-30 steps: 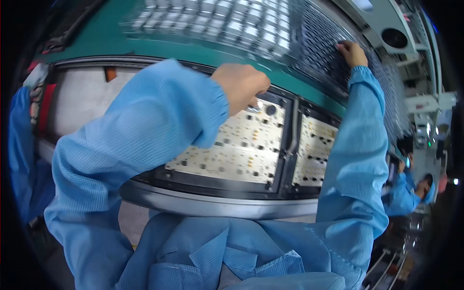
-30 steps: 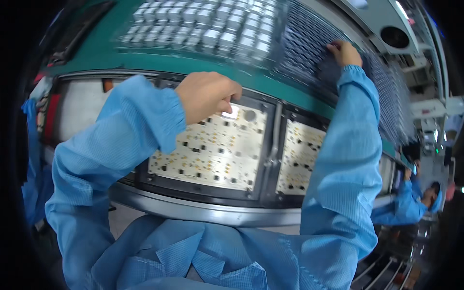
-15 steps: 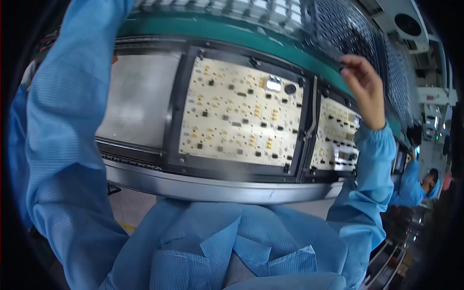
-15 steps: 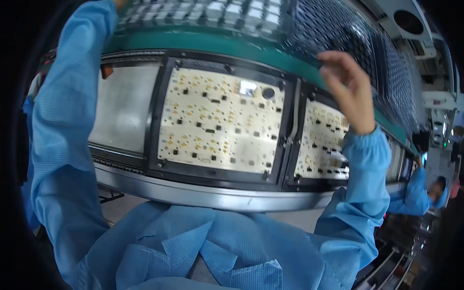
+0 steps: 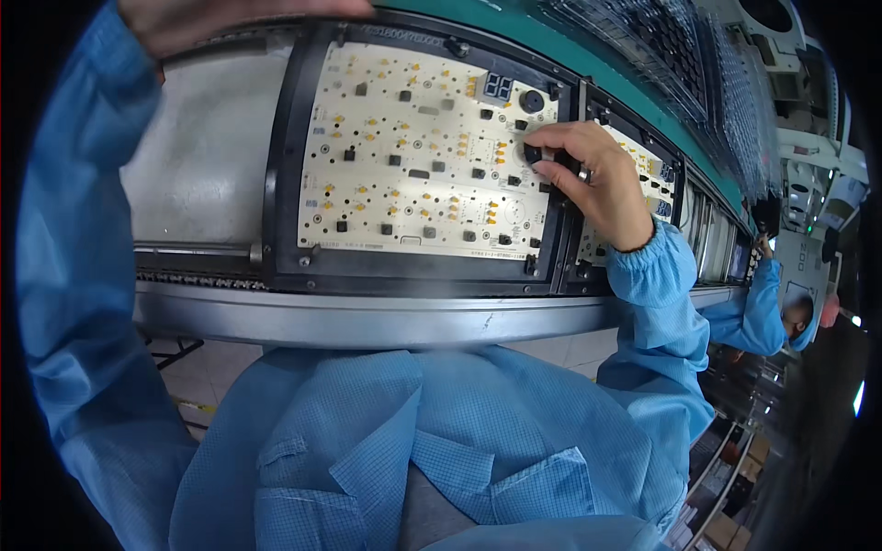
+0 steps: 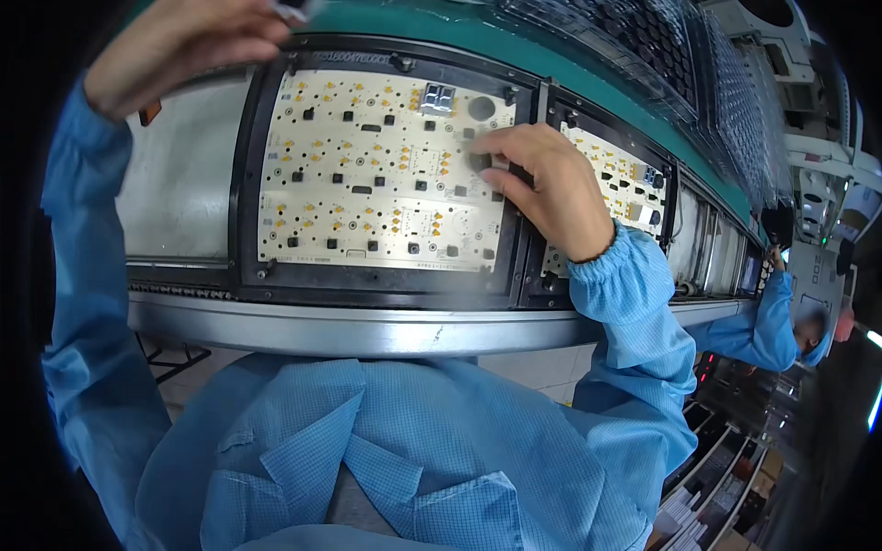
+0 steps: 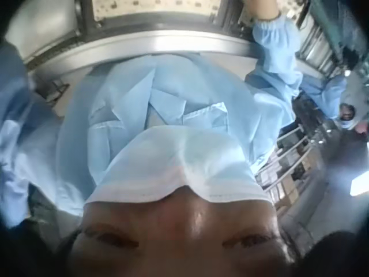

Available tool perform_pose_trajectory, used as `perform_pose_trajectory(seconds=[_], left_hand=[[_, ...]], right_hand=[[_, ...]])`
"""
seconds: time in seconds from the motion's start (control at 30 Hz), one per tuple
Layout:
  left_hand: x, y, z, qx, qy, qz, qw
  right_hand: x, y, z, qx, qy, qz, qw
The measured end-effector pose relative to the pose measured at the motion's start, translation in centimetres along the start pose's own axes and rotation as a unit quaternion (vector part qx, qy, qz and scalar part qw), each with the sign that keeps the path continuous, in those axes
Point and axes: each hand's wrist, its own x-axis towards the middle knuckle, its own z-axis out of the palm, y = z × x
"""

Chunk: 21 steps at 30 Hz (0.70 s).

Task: Assembling small electronic components onto a printed circuit board on an assembly line.

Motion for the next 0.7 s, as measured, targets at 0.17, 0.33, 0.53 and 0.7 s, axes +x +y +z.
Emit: perform_pose_trajectory(seconds=[0.17, 0.33, 0.53, 0.7], left_hand=[[-1.2, 1.9, 9.8, 0.162, -0.123, -0.09, 0.975], [1.2, -4.8, 13.0, 0.21, -0.086, 0.198, 0.954], [-0.1, -6.9, 13.5, 0.395, 0.036, 0.296, 0.869], [-0.1, -8.0, 14.2, 0.469, 0.058, 0.317, 0.823]], right_hand=[[0.2, -0.6, -0.1, 0.009, -0.007, 0.056, 0.998], [0.0, -1.1, -0.7, -0.026, -0.003, 0.107, 0.994], [0.4, -1.3, -0.4, -0.017, 0.004, 0.101, 0.995], [0.5, -1.3, 0.1, -0.072, 0.0, 0.114, 0.991]])
